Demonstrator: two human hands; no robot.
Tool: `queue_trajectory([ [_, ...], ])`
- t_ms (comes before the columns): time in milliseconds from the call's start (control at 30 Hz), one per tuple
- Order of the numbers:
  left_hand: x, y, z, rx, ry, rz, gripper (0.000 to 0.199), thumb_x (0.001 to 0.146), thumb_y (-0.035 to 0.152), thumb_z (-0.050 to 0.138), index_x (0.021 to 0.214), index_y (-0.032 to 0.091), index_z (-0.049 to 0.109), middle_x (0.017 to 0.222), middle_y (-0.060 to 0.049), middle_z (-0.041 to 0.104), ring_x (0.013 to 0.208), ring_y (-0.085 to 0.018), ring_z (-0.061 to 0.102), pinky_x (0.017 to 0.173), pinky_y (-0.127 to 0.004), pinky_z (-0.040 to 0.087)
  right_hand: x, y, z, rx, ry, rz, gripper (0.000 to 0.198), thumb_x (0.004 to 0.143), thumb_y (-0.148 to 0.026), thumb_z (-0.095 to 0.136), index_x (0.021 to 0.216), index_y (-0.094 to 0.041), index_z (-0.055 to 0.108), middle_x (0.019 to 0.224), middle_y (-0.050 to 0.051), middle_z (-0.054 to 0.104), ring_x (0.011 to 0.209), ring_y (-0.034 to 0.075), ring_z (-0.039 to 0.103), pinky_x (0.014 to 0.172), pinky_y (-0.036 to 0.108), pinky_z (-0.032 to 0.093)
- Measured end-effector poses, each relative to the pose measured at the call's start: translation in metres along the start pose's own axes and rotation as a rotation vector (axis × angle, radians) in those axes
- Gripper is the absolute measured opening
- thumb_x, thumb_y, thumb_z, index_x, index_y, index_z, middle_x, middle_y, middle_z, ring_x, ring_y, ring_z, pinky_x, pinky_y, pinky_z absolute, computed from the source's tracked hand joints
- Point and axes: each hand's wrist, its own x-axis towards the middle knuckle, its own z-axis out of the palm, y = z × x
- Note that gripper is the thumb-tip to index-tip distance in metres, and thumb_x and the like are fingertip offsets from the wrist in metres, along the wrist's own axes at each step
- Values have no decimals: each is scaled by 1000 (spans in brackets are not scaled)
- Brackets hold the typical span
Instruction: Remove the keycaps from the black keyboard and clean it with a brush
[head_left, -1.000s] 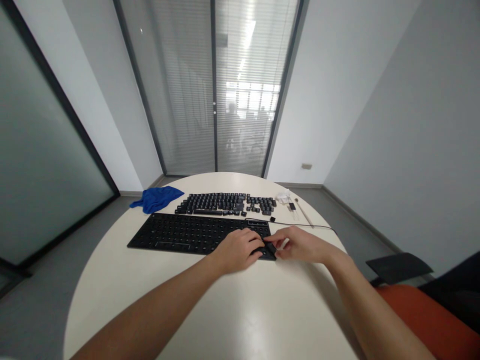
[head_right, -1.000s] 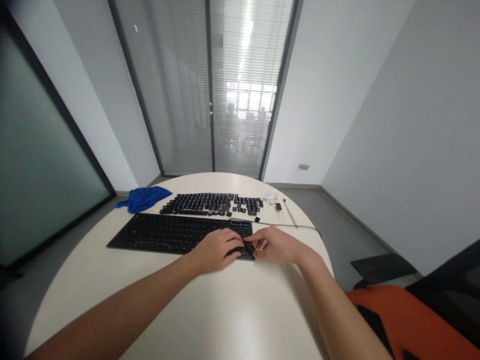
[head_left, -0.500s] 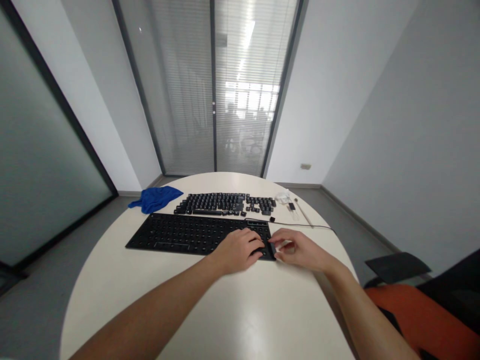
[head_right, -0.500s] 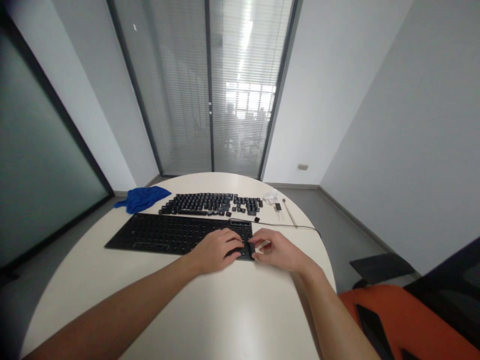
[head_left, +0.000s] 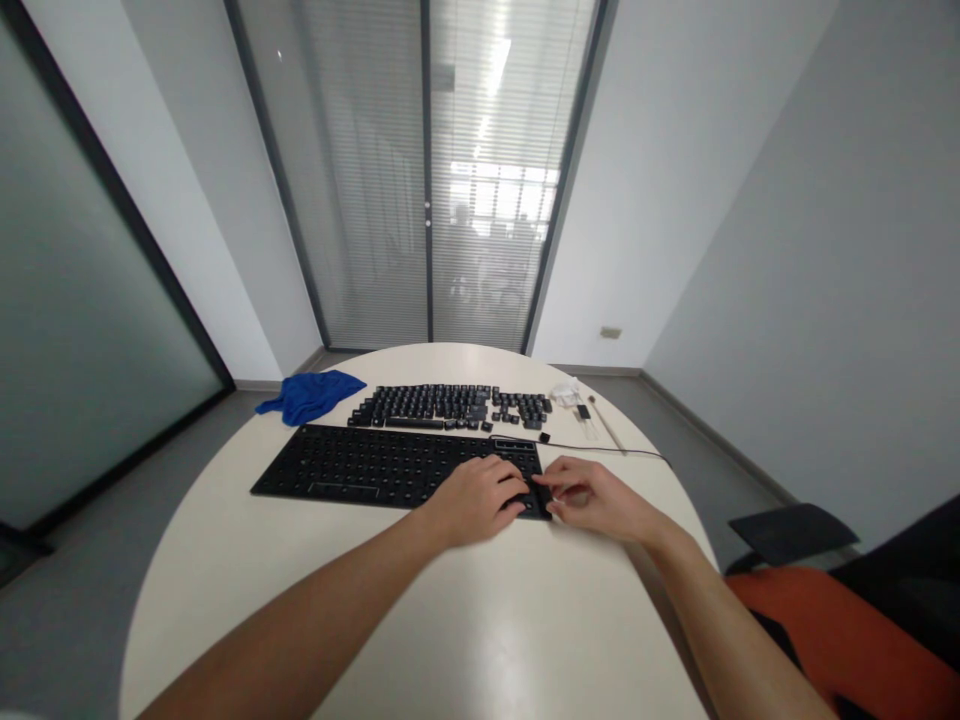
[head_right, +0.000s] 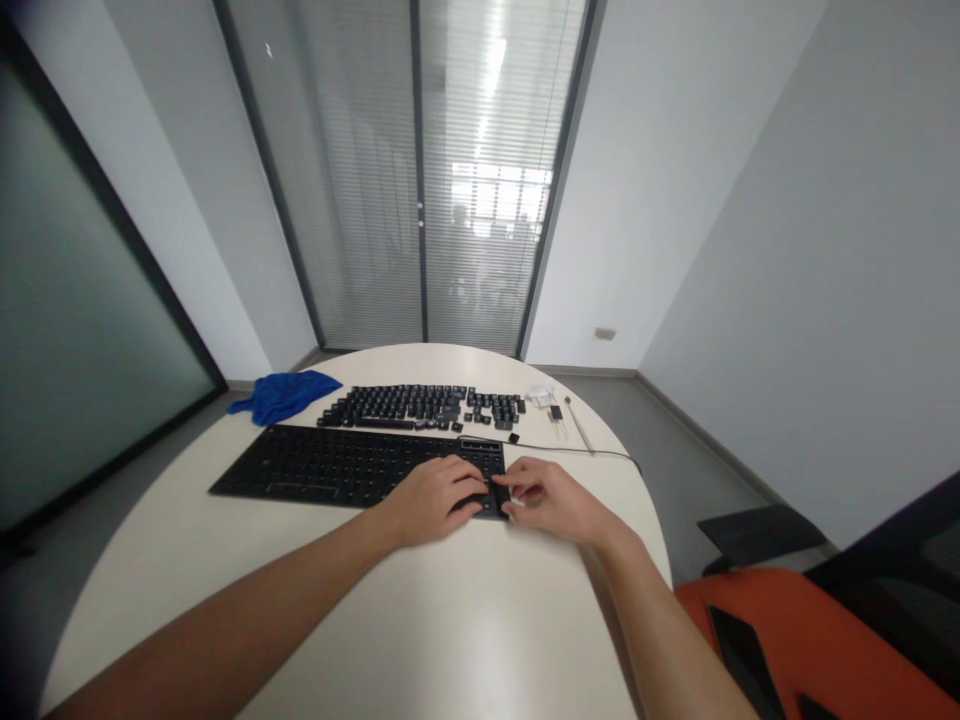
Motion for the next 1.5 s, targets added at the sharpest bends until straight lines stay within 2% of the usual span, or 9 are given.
queue_trajectory([
  [133, 0, 1, -1, 7, -2, 0, 21, 93, 29, 57, 110, 19, 66, 110, -6, 66, 103, -21, 58, 92, -36, 47, 1, -2, 1, -21, -4, 2, 40, 85, -37, 67, 121, -21, 69, 100, 9, 61, 83, 19, 60, 70, 29, 53],
  [367, 1, 1, -1, 0, -6, -8, 20, 93, 29, 58, 109, 19, 66, 109, -6, 66, 103, -21, 58, 92, -35, 47, 3, -7, 4, -86, 8, -11, 39, 84, -37, 68, 118, -20, 71, 96, 6, 59, 69, 12, 53, 62, 25, 48],
  [600, 1, 1, 0, -3, -2, -6, 20, 93, 29, 57, 109, 19, 66, 110, -6, 66, 103, -22, 58, 91, -36, 47, 3, -4, 2, -15, 3, 10, 41, 82, -42, 70, 114, -17, 70, 99, 8, 62, 76, 15, 58, 64, 26, 50],
  [767, 0, 1, 1, -1, -4, -7, 20, 93, 29, 58, 110, 20, 66, 112, -5, 66, 104, -21, 58, 90, -36, 47, 1, 0, 2, 60, 38, 97, 35, 82, -41, 70, 104, -15, 65, 80, 4, 65, 71, 15, 60, 66, 28, 50],
  [967, 0, 0, 1, 18, -1, -3, 21, 93, 29, 58, 110, 20, 66, 112, -6, 65, 104, -21, 58, 89, -35, 47, 3, 3, 2, 73, 56, 11, 35, 76, -47, 75, 91, -15, 70, 101, 10, 67, 80, 17, 62, 67, 28, 51],
  [1133, 0, 1, 1, 11, 0, -5, 21, 93, 29, 58, 110, 20, 66, 112, -5, 66, 104, -21, 58, 90, -35, 47, 7, 2, 2, 91, 69, 46, 37, 72, -49, 78, 89, -16, 76, 98, 10, 67, 76, 17, 63, 64, 27, 51],
  [1333, 0, 2, 0, 9, -1, -5, 21, 93, 29, 58, 110, 20, 66, 111, -6, 66, 104, -21, 58, 92, -36, 47, 9, 1, 0, 52, 1, 100, 38, 69, -50, 80, 88, -18, 79, 99, 9, 69, 71, 15, 62, 64, 28, 52],
  [1500, 0, 2, -1, 0, 4, -5, 21, 94, 29, 56, 109, 20, 67, 111, -7, 66, 103, -21, 59, 92, -36, 48, 6, 1, 2, 0, 37, 57, 34, 73, -49, 78, 86, -17, 77, 97, 9, 69, 73, 16, 61, 61, 26, 48],
])
